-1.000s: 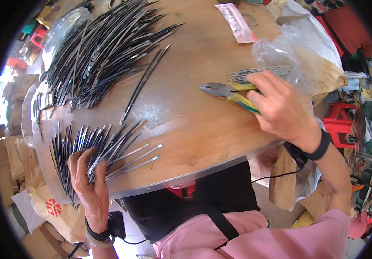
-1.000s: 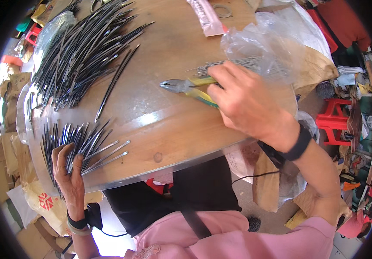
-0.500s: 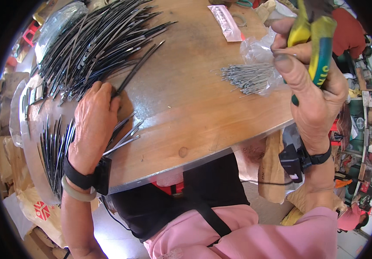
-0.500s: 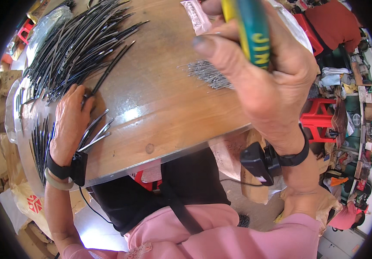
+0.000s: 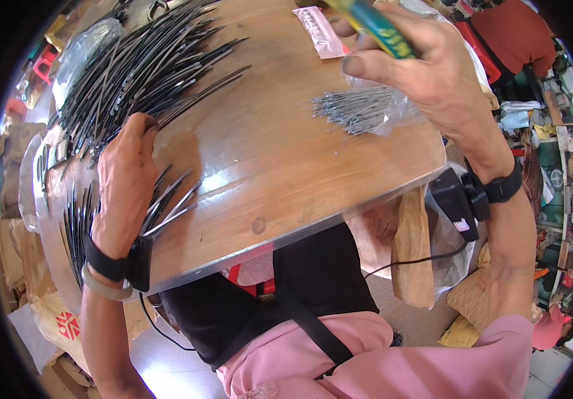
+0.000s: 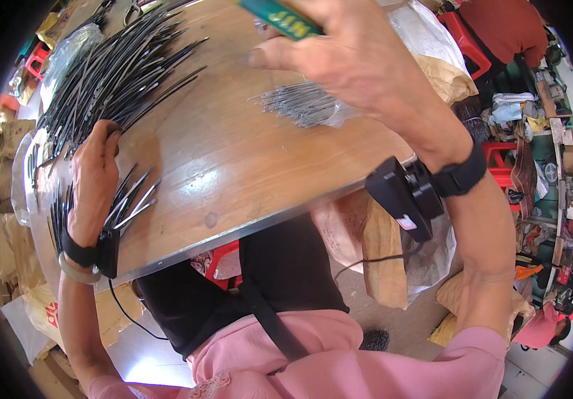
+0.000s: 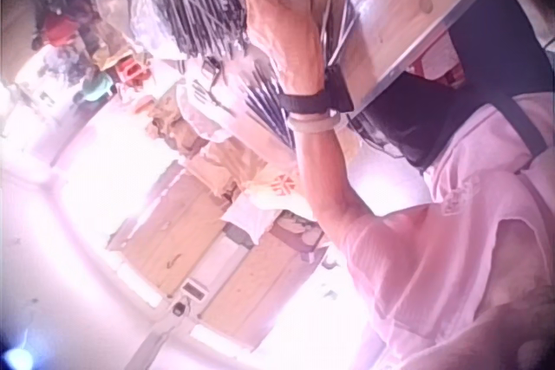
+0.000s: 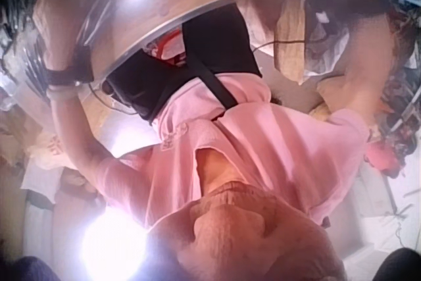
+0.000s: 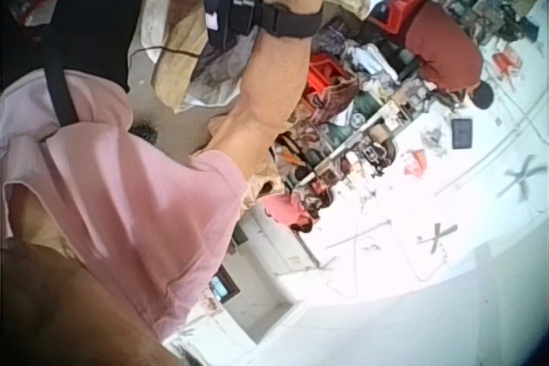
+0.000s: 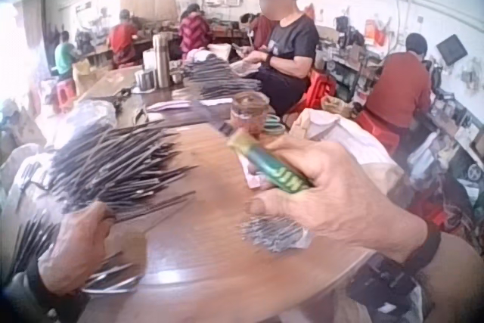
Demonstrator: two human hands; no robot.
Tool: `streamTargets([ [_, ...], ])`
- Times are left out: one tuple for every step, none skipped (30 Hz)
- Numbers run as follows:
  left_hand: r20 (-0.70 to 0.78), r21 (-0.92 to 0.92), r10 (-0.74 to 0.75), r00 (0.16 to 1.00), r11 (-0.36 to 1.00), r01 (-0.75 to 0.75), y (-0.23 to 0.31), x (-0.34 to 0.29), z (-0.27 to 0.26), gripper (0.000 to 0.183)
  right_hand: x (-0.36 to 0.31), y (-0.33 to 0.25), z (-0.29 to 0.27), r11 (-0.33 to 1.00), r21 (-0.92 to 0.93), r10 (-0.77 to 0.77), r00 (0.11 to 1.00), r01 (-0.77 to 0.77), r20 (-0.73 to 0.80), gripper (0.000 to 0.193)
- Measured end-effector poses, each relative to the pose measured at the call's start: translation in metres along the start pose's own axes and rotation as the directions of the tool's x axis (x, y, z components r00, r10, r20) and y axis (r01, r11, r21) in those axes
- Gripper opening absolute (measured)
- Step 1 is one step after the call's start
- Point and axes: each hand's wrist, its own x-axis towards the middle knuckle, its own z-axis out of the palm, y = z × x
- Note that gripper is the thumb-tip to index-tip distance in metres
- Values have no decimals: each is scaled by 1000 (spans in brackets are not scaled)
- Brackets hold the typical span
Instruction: The person uses pliers to wrap and tighten a thin wire around a bundle of metal rods. They pick up individual rods from a large pile, align them, and secure them together using the wire.
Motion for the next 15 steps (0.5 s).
streamTargets([
  [16, -74, -64, 998, 995, 65, 2, -3, -2, 6, 2, -2, 1, 999, 24, -23, 1000, 23, 16, 21],
  [23, -116, -102, 995, 988, 104, 0, -7, -3, 9, 4, -5, 1, 998, 49, -47, 998, 45, 32, 21],
  [53, -265, -187, 981, 945, 194, 1, -13, -3, 9, 5, 7, 4, 991, 83, -102, 995, 100, 10, 23],
  [99, -405, -261, 960, 871, 279, 4, -21, -2, 10, 5, 19, 5, 981, 114, -155, 988, 156, -14, 25],
  [156, -528, -331, 931, 768, 362, 5, -31, -2, 11, 6, 30, 9, 966, 145, -210, 977, 213, -35, 27],
  [266, -578, -448, 853, 635, 513, 15, -39, -7, 15, 1, 31, 11, 968, 156, -188, 980, 196, -64, 26],
  [313, -638, -504, 805, 517, 571, 19, -54, -20, 16, -1, 26, 18, 959, 226, -151, 982, 173, -113, 24],
  [384, -701, -526, 759, 370, 610, 21, -65, -20, 17, -7, 24, 21, 954, 269, -94, 983, 134, -155, 22],
  [457, -741, -534, 711, 213, 636, 24, -74, -19, 19, -14, 21, 25, 936, 344, 1, 979, 72, -206, 21],
  [496, -752, -537, 683, 127, 646, 30, -81, -16, 24, -17, 18, 26, 918, 393, 59, 964, 51, -261, 21],
  [542, -757, -509, 669, 49, 651, 36, -87, -14, 27, -20, 16, 28, 895, 444, 114, 943, 40, -314, 21],
  [585, -752, -491, 646, -31, 658, 41, -91, -11, 28, -19, 12, 31, 880, 469, 129, 918, 67, -375, 21],
  [621, -742, -476, 622, -102, 662, 45, -94, -11, 29, -18, 9, 36, 861, 499, 146, 889, 102, -435, 22],
  [642, -738, -449, 622, -144, 659, 46, -98, -9, 31, -15, 21, 47, 874, 438, 28, 880, 208, -473, 20],
  [658, -737, -434, 616, -201, 645, 50, -102, -7, 36, -20, 21, 54, 914, 376, 40, 890, 151, -454, 20],
])
